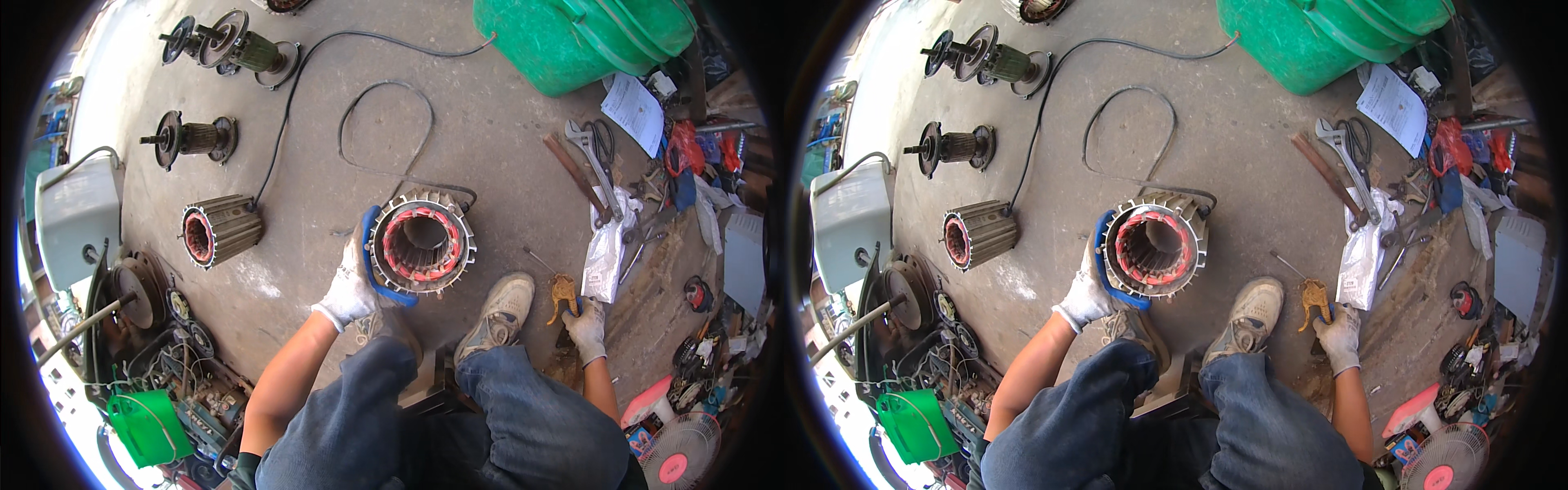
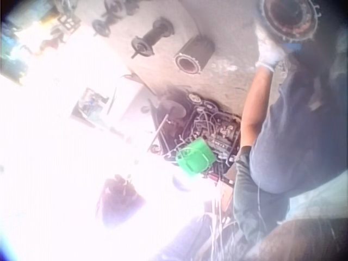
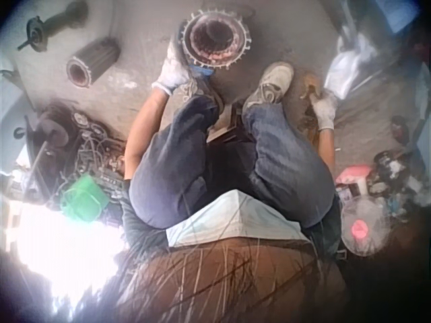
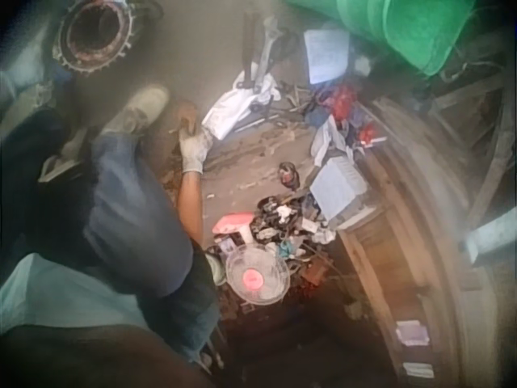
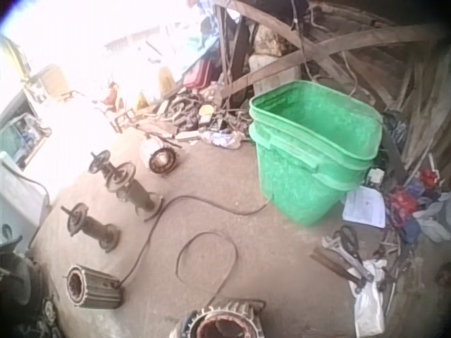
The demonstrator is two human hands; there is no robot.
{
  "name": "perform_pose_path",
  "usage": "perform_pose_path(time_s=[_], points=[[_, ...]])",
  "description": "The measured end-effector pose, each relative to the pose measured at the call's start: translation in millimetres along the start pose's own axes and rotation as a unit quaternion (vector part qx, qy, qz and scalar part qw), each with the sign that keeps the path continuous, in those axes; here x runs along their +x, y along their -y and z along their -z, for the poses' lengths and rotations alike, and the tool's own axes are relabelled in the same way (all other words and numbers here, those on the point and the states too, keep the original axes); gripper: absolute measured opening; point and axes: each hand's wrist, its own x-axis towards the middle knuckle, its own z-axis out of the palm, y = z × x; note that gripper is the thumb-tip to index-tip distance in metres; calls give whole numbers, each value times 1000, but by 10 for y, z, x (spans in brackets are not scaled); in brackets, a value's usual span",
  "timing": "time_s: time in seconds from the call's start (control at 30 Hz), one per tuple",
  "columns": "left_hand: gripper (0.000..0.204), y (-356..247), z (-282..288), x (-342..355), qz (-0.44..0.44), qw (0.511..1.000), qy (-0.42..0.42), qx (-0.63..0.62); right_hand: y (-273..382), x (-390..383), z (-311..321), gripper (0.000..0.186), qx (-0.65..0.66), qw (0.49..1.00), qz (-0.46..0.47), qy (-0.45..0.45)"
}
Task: The person sits on the floor and works on a motor stator, using a screwdriver to adjust components and a brush to apply a white substance to the windings. They handle multiple stator parts and tools, including a green bucket of hardware, and continue applying the substance to the stator windings.
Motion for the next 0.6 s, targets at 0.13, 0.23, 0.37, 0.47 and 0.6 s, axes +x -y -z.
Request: perform_pose_path(time_s=[0.13, 0.23, 0.37, 0.47, 0.6], points=[[153, 12, 2, 84, -8, 998, 38, -43, -22, -207, 562, 45, 376, 924, 28, 66], [155, -52, -61, 87, -11, 997, 33, -69, 46, -375, 1023, 50, 526, 814, -43, 244], [146, -195, -259, 72, 4, 1000, 18, 17, 356, -420, 1426, 61, 630, 691, 25, 353], [154, -293, -399, 104, -21, 982, 18, 189, 673, -520, 1744, 60, 623, 676, 33, 393], [150, -393, -530, 162, -52, 973, -2, 226, 1099, -596, 2045, 55, 336, 849, -6, 408]])
